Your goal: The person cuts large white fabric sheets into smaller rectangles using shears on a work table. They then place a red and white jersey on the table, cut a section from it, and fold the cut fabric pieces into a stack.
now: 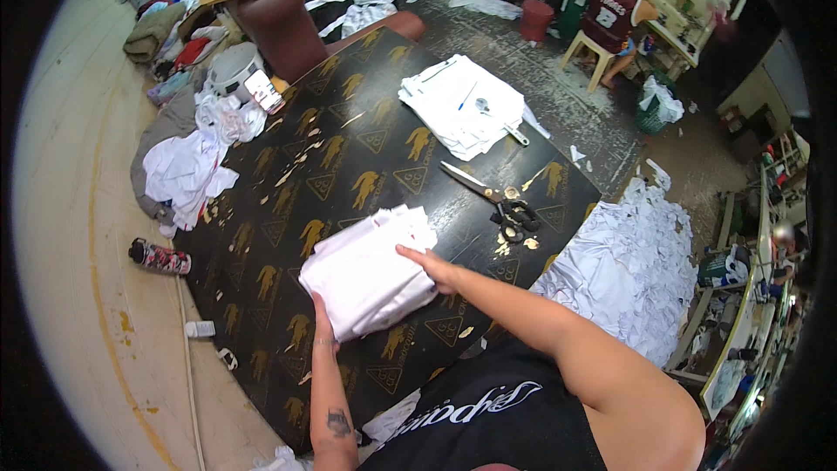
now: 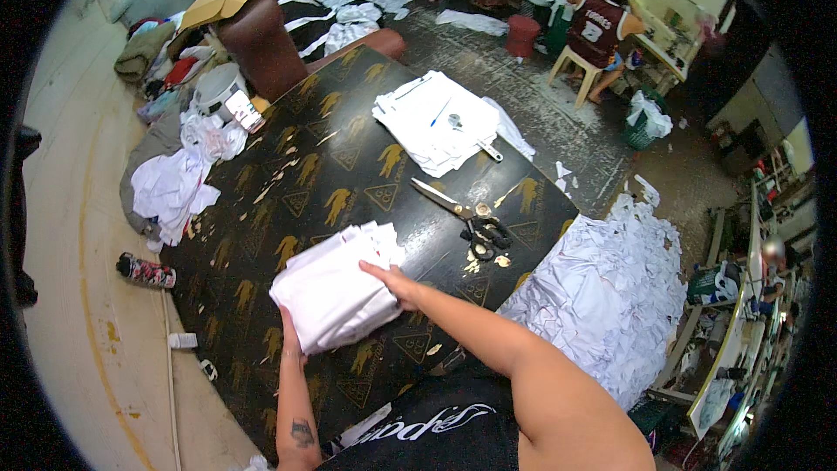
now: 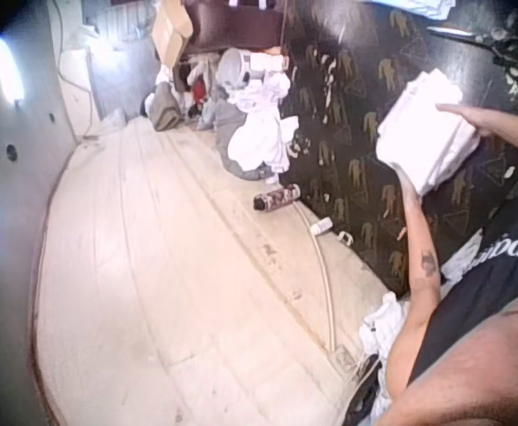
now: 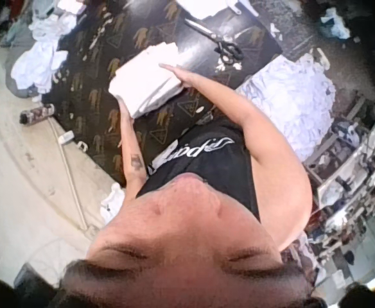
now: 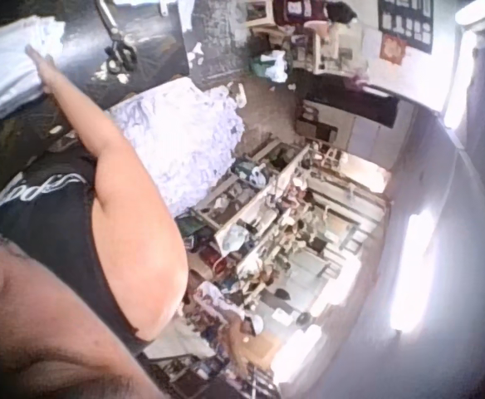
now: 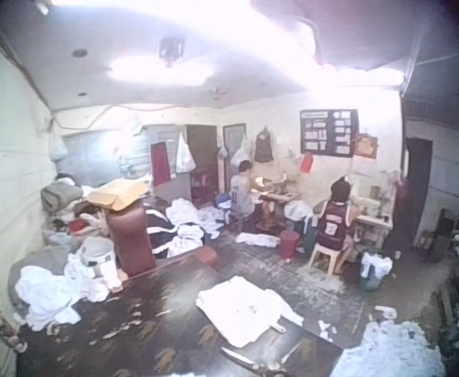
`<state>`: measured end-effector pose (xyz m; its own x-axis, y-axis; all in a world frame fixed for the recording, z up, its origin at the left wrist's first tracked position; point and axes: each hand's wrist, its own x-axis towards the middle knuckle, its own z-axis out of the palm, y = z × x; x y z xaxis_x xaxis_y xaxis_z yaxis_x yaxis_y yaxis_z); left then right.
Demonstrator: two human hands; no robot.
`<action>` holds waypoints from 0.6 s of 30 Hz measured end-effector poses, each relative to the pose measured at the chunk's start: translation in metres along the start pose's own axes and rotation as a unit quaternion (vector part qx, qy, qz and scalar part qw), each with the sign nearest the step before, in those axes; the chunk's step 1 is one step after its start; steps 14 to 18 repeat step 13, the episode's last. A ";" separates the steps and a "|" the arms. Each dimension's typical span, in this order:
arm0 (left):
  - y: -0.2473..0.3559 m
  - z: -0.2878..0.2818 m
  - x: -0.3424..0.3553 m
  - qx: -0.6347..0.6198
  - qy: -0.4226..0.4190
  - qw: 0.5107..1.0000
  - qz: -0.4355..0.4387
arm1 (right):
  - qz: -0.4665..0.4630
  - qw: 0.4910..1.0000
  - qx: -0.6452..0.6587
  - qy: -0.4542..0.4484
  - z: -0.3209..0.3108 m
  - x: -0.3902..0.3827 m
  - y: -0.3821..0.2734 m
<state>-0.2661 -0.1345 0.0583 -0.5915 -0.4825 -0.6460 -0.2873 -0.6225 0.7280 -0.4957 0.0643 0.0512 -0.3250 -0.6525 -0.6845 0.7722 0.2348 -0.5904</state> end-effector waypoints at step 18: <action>-0.107 -0.026 -0.056 -0.077 -0.043 0.996 -0.021 | 0.077 0.985 0.089 -0.130 -0.049 -0.115 0.083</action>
